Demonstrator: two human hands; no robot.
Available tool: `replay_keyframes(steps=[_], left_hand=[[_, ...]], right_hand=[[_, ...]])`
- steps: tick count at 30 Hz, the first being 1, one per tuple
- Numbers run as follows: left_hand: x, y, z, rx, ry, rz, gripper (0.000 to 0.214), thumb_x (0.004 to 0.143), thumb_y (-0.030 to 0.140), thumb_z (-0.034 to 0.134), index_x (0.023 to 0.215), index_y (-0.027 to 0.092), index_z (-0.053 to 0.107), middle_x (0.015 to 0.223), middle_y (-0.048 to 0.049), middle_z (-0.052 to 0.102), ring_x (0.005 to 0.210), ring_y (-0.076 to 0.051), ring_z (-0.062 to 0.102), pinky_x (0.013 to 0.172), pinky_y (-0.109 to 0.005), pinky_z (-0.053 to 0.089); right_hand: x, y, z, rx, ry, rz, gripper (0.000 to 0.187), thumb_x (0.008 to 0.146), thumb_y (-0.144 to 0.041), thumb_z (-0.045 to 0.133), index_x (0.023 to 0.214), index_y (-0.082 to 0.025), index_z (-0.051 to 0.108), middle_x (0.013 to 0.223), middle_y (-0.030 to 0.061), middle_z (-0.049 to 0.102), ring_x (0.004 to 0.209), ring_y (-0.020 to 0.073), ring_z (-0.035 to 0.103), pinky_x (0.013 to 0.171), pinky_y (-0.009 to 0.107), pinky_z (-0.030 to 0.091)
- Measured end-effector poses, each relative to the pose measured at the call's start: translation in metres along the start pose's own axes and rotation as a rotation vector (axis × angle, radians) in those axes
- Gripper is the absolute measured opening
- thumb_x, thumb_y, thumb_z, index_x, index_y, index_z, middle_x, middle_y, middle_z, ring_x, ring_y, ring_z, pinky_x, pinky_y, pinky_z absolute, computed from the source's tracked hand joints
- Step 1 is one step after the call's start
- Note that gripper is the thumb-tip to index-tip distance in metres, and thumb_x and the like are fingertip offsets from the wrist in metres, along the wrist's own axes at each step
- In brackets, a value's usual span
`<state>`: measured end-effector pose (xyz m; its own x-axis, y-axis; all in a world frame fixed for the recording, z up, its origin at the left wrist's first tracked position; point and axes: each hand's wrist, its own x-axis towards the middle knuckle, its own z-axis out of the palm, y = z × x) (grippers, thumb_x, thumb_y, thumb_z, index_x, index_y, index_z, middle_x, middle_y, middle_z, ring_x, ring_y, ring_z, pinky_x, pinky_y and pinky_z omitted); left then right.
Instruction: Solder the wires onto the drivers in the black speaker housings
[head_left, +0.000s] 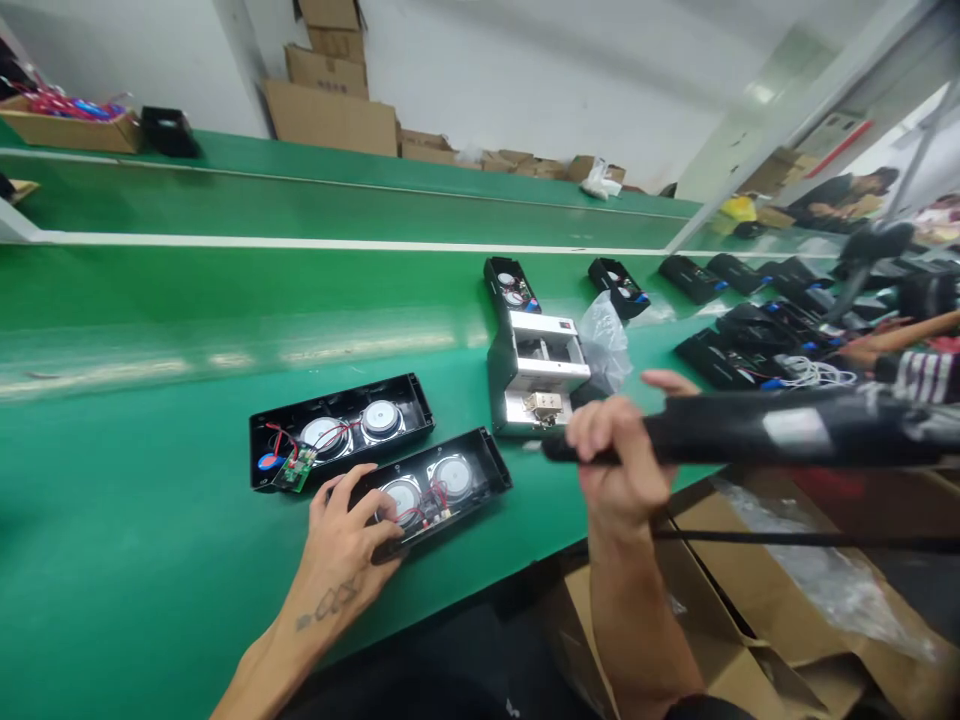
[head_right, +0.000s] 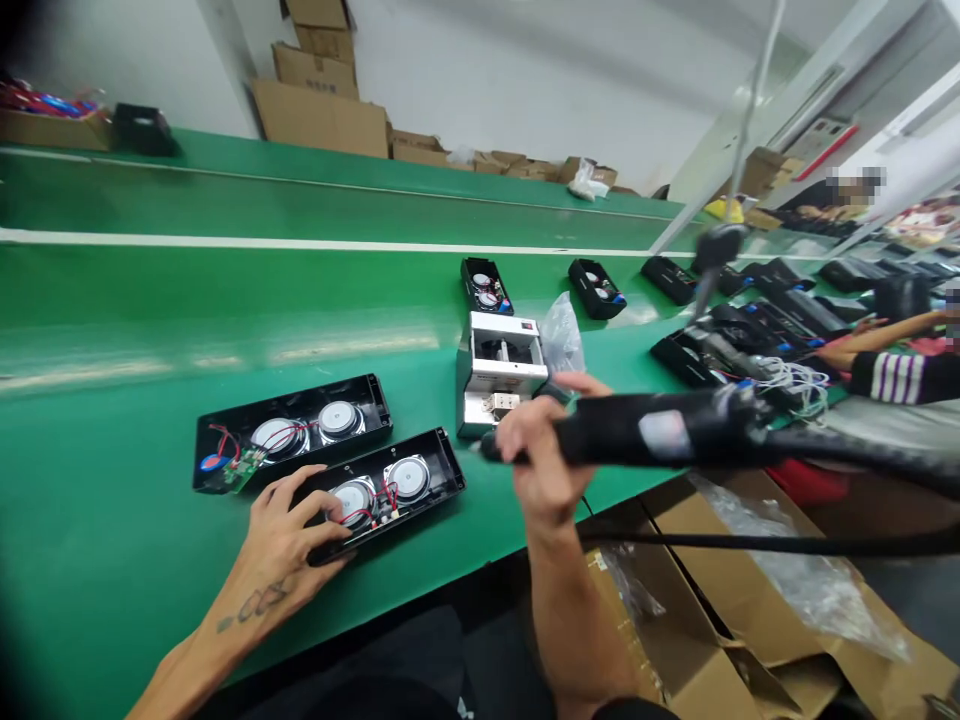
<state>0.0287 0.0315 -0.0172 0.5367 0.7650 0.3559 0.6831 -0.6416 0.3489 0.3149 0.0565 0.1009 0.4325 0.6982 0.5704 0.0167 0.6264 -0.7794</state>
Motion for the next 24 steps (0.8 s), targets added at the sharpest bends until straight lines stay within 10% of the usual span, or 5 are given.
replay_keyframes(steps=[4,10,24], left_hand=[[0.0,-0.003,0.0,0.035,-0.032,0.026,0.011,0.075,0.02,0.078,0.081,0.029,0.078,0.097,-0.0039,0.073,0.133,-0.044,0.048,0.101,-0.065,0.039],[0.008,0.014,-0.001,-0.007,-0.03,-0.013,0.011,0.074,0.017,0.081,0.077,0.027,0.077,0.095,-0.004,0.072,0.134,-0.041,0.049,0.106,-0.062,0.038],[0.014,0.031,-0.004,-0.069,-0.015,-0.093,0.009,0.075,0.025,0.087,0.075,0.026,0.078,0.092,-0.0034,0.073,0.135,-0.04,0.051,0.108,-0.064,0.038]], right_hand=[[0.051,0.023,-0.014,-0.151,0.219,-0.036,0.034,0.078,-0.024,0.077,0.104,-0.025,0.054,0.054,-0.0133,0.053,0.041,0.0098,0.048,0.046,0.026,0.043],[0.05,0.05,-0.016,-0.217,0.031,0.04,0.031,0.079,-0.03,0.08,0.093,-0.023,0.053,0.049,-0.0136,0.052,0.037,0.0088,0.046,0.045,0.027,0.042],[-0.062,-0.026,0.048,0.348,-0.4,0.25,0.028,0.096,-0.016,0.06,0.117,-0.032,0.052,0.059,-0.0122,0.043,0.041,0.0071,0.038,0.044,0.022,0.04]])
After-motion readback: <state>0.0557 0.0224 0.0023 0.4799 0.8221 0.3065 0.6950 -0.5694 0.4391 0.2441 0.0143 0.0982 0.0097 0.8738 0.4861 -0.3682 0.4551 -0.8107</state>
